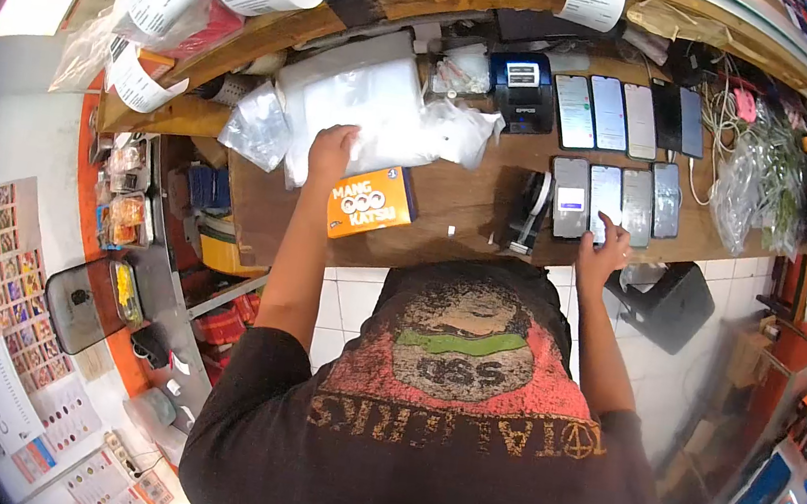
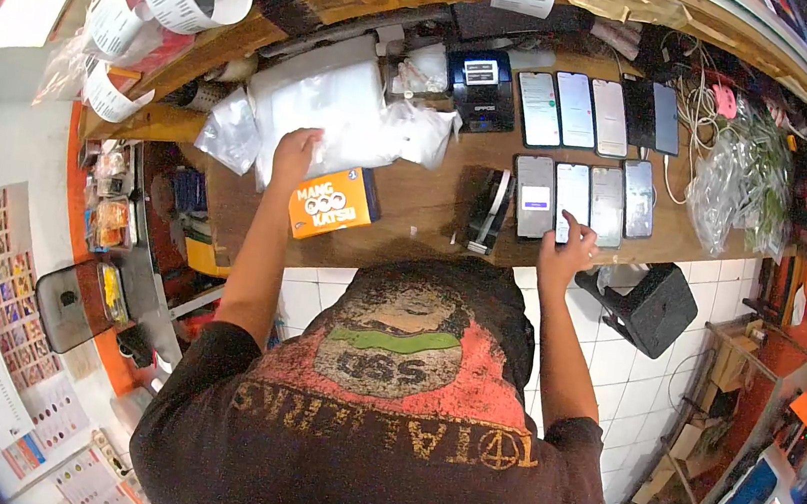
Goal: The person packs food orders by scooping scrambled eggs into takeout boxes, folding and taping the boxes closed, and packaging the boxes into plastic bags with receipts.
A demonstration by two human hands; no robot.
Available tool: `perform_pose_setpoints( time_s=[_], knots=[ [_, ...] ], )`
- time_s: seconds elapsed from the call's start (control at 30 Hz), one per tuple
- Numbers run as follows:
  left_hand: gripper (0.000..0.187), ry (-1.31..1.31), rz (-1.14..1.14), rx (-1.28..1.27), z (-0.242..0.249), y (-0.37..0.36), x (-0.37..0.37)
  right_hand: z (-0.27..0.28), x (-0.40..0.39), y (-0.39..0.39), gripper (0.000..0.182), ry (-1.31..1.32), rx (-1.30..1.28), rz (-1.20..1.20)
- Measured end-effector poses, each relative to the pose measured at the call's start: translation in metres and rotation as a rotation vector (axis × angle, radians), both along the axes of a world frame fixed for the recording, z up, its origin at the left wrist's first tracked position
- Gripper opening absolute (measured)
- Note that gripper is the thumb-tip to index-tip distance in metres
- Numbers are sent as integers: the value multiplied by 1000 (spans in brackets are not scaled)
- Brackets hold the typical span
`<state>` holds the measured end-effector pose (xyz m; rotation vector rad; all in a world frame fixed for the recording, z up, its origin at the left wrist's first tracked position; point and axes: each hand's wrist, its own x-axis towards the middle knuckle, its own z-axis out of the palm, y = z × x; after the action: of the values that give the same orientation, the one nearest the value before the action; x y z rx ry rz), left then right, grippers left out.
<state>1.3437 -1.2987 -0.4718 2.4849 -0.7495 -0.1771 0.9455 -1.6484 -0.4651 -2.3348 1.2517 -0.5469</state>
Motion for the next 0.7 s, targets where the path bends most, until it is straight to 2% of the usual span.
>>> perform_pose_setpoints(
  time_s=[0.03, 0.1, 0.13, 0.2, 0.23, 0.3, 0.37, 0.43, 0.5, 0.7],
  knots=[
    [21, 3, -6, -5, 6, -4, 1, 1, -3, 3, 42, -18, 4, -25],
    [15, -76, -221, 65, 17, -12, 6, 5, -5, 10, 42, -36, -1, -55],
    [15, -76, -228, 57, 19, -16, 12, 8, -7, 16, 42, -22, -12, -82],
    [17, 163, -171, 425, 21, -22, 21, 9, -12, 26, 41, -2, -29, -115],
    [17, 165, -181, 418, 22, -21, 23, 3, -16, 32, 42, 7, -13, -133],
    [23, 155, -303, 621, 22, -24, 28, -6, -20, 45, 41, 55, -8, -216],
    [20, 158, -320, 644, 17, -29, 26, -7, -23, 54, 40, 70, -54, -212],
    [19, -95, -400, 744, 13, -24, 23, -6, -27, 59, 40, 33, -15, -211],
    [21, -117, -395, 759, 8, -19, 24, -2, -25, 69, 39, 27, 70, -230],
    [12, -82, -414, 438, 6, -6, 24, 2, -26, 66, 38, 29, 45, -232]
  ],
)
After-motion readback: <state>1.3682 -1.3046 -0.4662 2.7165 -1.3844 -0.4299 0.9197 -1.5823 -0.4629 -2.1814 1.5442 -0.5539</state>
